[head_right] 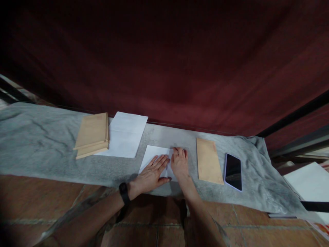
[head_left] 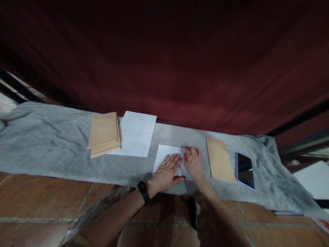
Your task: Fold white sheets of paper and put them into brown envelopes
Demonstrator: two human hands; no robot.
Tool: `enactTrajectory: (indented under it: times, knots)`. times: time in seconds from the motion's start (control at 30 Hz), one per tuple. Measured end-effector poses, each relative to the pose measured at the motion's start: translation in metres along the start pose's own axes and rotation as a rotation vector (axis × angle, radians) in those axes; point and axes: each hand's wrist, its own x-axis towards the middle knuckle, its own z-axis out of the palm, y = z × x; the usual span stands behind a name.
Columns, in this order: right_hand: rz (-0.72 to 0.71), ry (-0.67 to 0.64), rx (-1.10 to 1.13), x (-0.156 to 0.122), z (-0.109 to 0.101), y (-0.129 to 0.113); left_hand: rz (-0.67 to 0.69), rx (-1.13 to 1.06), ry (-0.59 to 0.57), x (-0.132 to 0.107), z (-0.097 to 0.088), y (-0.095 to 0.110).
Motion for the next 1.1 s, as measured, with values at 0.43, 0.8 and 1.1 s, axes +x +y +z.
enactTrajectory:
  times: [0.43, 0.8, 1.1]
  knots:
    - [-0.004, -0.053, 0.310, -0.023, 0.012, -0.046, -0.122, 0.122, 0.094, 0.009, 0.026, 0.005]
    - [-0.045, -0.006, -0.007, -0.027, 0.016, -0.035, -0.276, 0.114, 0.194, 0.013, 0.023, -0.016]
    - [-0.020, 0.088, -0.072, -0.036, 0.016, -0.020, -0.437, 0.134, 0.176, 0.010, 0.011, -0.025]
